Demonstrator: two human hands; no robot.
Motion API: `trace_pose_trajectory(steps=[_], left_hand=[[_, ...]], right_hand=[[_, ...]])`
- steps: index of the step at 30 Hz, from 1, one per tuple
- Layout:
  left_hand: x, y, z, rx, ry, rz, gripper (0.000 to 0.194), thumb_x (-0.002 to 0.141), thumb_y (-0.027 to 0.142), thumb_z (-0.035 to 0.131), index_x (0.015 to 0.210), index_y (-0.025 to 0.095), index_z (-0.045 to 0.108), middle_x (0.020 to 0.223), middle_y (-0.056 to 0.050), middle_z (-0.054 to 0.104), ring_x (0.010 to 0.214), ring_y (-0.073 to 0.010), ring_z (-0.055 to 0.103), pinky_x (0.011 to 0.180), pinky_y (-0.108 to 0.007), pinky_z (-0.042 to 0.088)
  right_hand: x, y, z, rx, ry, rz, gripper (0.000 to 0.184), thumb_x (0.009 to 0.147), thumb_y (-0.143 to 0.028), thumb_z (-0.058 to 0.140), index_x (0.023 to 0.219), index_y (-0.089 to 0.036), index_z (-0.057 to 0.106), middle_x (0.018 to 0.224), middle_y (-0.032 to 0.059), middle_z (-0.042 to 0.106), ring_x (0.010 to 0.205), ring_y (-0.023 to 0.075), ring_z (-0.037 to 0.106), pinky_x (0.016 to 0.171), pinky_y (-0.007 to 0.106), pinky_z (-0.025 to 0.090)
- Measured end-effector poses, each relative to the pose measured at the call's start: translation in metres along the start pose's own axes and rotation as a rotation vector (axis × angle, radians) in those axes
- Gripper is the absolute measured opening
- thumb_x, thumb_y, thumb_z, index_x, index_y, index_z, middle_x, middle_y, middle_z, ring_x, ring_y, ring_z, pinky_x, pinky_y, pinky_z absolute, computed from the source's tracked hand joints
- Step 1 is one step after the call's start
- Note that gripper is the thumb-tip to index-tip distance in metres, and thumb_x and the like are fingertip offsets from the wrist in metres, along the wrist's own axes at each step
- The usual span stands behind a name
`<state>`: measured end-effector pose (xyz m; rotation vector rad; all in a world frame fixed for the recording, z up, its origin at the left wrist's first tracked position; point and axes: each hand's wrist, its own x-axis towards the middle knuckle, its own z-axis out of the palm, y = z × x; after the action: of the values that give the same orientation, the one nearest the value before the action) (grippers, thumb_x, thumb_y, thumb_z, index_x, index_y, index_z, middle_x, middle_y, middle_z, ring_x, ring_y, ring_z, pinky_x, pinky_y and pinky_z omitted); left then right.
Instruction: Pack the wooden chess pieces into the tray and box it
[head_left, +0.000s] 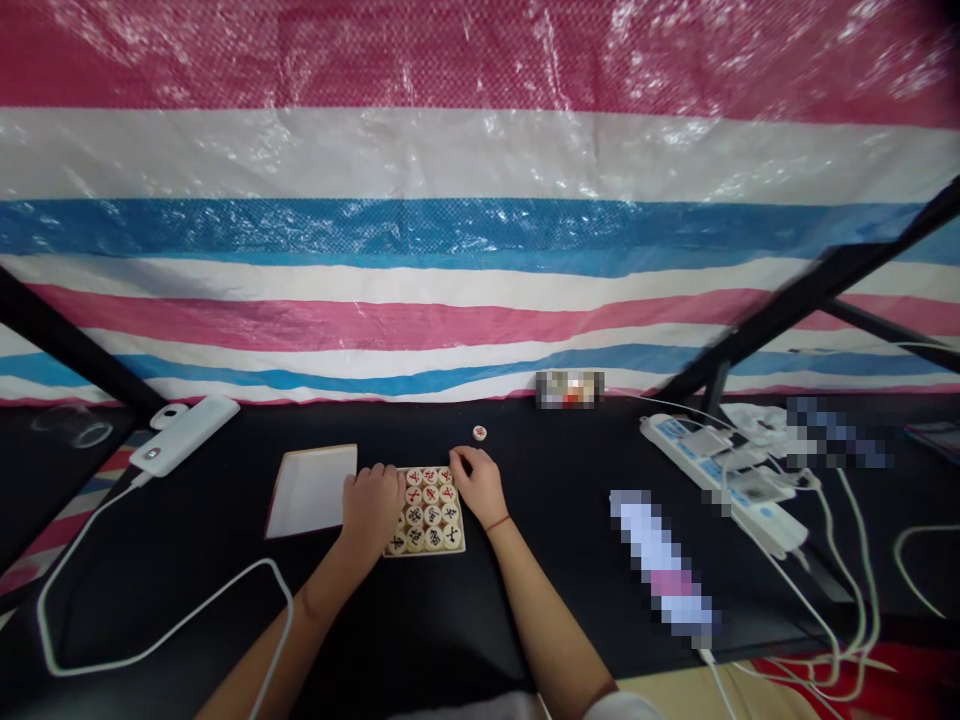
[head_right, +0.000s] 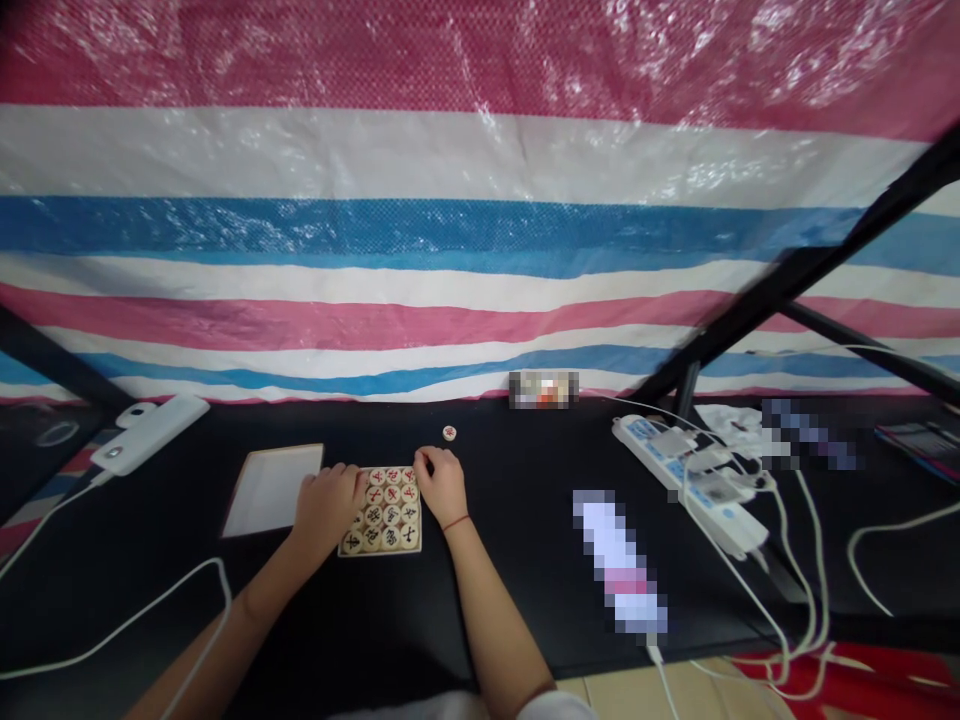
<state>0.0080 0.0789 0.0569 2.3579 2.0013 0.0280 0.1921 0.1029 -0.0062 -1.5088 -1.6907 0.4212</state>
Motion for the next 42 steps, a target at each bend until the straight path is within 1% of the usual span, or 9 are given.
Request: trace_pose_trajectory(steps=[7,12,19,25,28,31,34,37,42], left_hand=[[-0.001,-0.005,0.000,-0.032,0.026,0.043,0.024,0.093,0.024,0.041,0.092,0.018,0.064,0.094,-0.009,0.065,0.092,-0.0260,0.060,0.073,-0.035,0.039],[0.001,-0.012,0.003,-0.136,0.054,0.087,0.018,0.091,0.022,0.045,0.086,0.020,0.063,0.088,-0.005,0.067,0.087,-0.0249,0.060,0.076,-0.036,0.040],[0.007,-0.009,-0.003,-0.862,0.192,0.074,0.016,0.088,0.035,0.050,0.089,0.022,0.060,0.088,-0.002,0.067,0.082,-0.0181,0.063,0.077,-0.030,0.048],[0.001,0.003,0.002,-1.162,0.125,-0.012,0.020,0.086,0.041,0.054,0.090,0.022,0.059,0.087,-0.001,0.067,0.082,-0.0178,0.066,0.075,-0.029,0.052],[0.002,0.000,0.008,-1.091,0.195,-0.014,0.025,0.087,0.042,0.053,0.101,0.022,0.059,0.092,-0.003,0.068,0.084,-0.0184,0.067,0.075,-0.030,0.052],[0.005,-0.013,0.015,-0.876,0.431,0.041,0.022,0.090,0.036,0.049,0.100,0.021,0.062,0.091,-0.004,0.068,0.084,-0.0187,0.065,0.077,-0.032,0.052],[0.006,-0.027,0.020,-0.680,0.665,0.148,0.017,0.091,0.027,0.049,0.093,0.020,0.064,0.087,-0.005,0.069,0.083,-0.0192,0.065,0.079,-0.034,0.050],[0.005,-0.035,0.023,-0.564,0.790,0.221,0.014,0.090,0.022,0.051,0.092,0.021,0.065,0.085,-0.005,0.070,0.081,-0.0191,0.064,0.081,-0.035,0.048],[0.002,-0.038,0.026,-0.548,0.811,0.275,0.012,0.089,0.018,0.053,0.091,0.021,0.064,0.082,-0.004,0.068,0.079,-0.0181,0.063,0.078,-0.033,0.048]], right_hand=[[0.000,0.000,0.000,0.007,0.010,0.006,0.024,0.089,-0.025,0.046,0.083,-0.019,0.069,0.080,0.0053,0.070,0.073,0.0183,0.060,0.072,0.028,0.045],[-0.001,-0.006,-0.004,0.034,0.049,-0.005,0.024,0.089,-0.025,0.046,0.083,-0.019,0.068,0.081,0.0061,0.071,0.073,0.0191,0.061,0.072,0.031,0.048],[-0.007,-0.048,-0.018,0.205,0.044,-0.340,0.022,0.080,-0.021,0.062,0.102,-0.022,0.065,0.106,0.0072,0.069,0.100,0.0218,0.062,0.089,0.038,0.048],[-0.010,-0.064,-0.015,0.225,0.014,-0.378,0.017,0.084,-0.021,0.058,0.099,-0.024,0.066,0.102,0.0064,0.071,0.098,0.0204,0.064,0.087,0.037,0.051],[0.001,-0.041,-0.014,0.178,0.119,-0.282,0.014,0.087,-0.024,0.056,0.097,-0.022,0.066,0.100,0.0075,0.070,0.096,0.0204,0.064,0.088,0.036,0.050],[0.019,0.000,-0.016,0.016,0.343,-0.052,0.018,0.087,-0.028,0.052,0.095,-0.018,0.064,0.093,0.0098,0.069,0.086,0.0211,0.064,0.082,0.037,0.051],[0.032,0.035,-0.019,-0.090,0.398,0.060,0.022,0.086,-0.031,0.049,0.093,-0.016,0.063,0.091,0.0113,0.068,0.083,0.0223,0.063,0.079,0.037,0.051],[0.035,0.049,-0.019,-0.102,0.403,0.056,0.025,0.087,-0.031,0.047,0.097,-0.015,0.063,0.095,0.0127,0.068,0.087,0.0230,0.063,0.081,0.037,0.050],[0.031,0.046,-0.011,-0.166,0.245,-0.058,0.020,0.086,-0.027,0.047,0.095,-0.018,0.064,0.089,0.0087,0.069,0.083,0.0218,0.063,0.080,0.035,0.048]])
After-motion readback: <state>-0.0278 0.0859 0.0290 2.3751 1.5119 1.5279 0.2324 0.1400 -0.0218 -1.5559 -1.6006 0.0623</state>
